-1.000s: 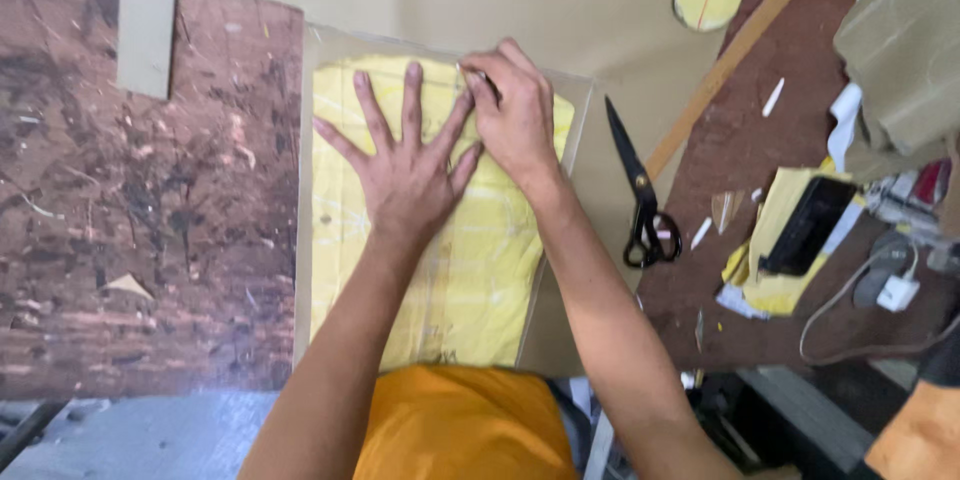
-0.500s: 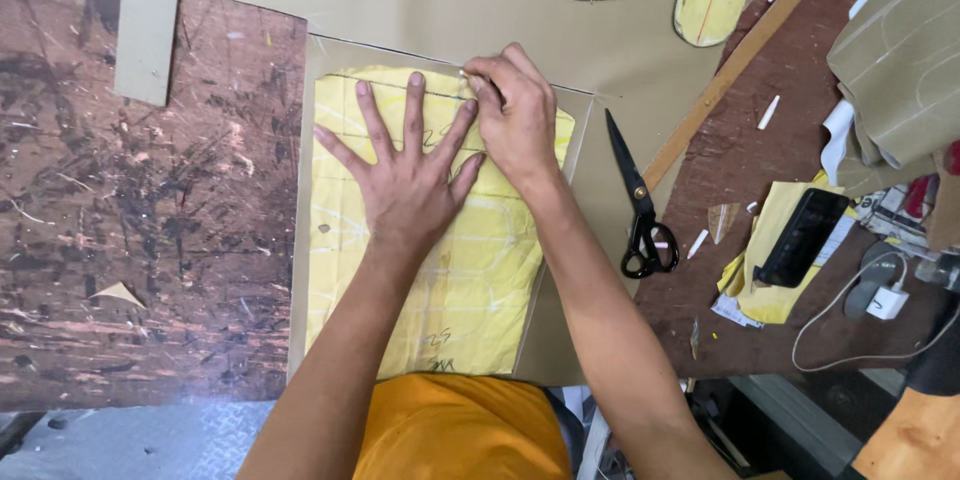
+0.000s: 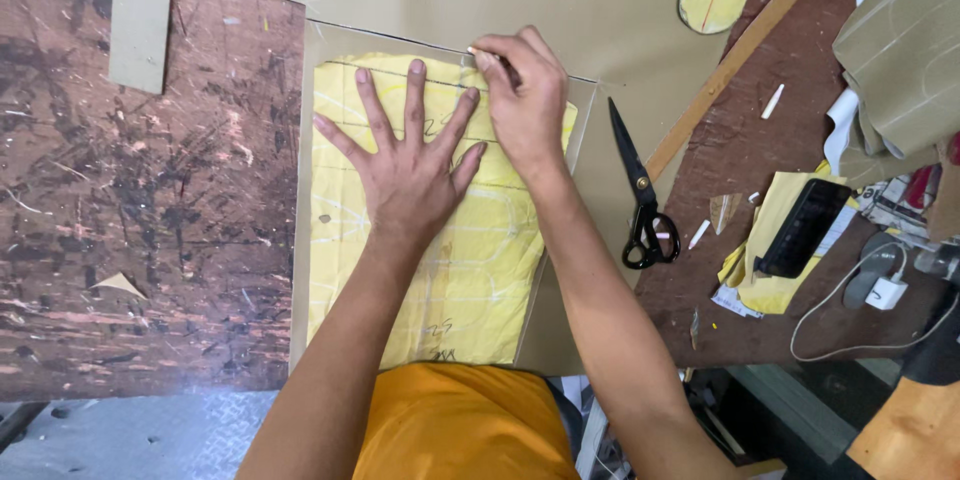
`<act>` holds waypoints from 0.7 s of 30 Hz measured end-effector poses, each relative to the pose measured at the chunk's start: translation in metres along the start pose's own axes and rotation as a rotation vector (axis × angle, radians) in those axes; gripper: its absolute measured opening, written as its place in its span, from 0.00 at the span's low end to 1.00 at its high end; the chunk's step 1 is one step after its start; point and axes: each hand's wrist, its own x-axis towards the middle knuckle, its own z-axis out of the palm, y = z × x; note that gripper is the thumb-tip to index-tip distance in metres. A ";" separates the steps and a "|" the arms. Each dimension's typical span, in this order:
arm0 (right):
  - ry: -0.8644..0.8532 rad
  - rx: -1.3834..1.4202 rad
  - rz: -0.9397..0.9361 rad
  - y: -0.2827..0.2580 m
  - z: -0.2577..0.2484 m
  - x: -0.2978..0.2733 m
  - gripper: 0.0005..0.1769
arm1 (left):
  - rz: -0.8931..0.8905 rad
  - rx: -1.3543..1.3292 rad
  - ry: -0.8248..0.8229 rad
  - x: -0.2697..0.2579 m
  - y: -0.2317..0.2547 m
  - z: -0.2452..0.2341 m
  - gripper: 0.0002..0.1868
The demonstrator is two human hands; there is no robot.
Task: The person measures and marks a large sheet of cardboard using a tape measure and ruler, then cuts along the marked line with scissors. They place a yellow patterned template on the cut piece, trace its outline, and cut around the template. Finally, they align and mark another section of cardboard.
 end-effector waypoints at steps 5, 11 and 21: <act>0.060 0.232 0.152 0.000 -0.024 -0.034 0.06 | 0.010 -0.012 0.017 -0.003 0.000 0.002 0.32; -0.058 -0.186 0.068 -0.024 -0.020 -0.149 0.17 | -0.046 -0.059 -0.115 0.016 0.005 -0.024 0.27; -0.190 -0.335 -0.052 -0.013 -0.011 -0.230 0.31 | -0.011 -0.152 -0.088 -0.008 -0.002 -0.013 0.21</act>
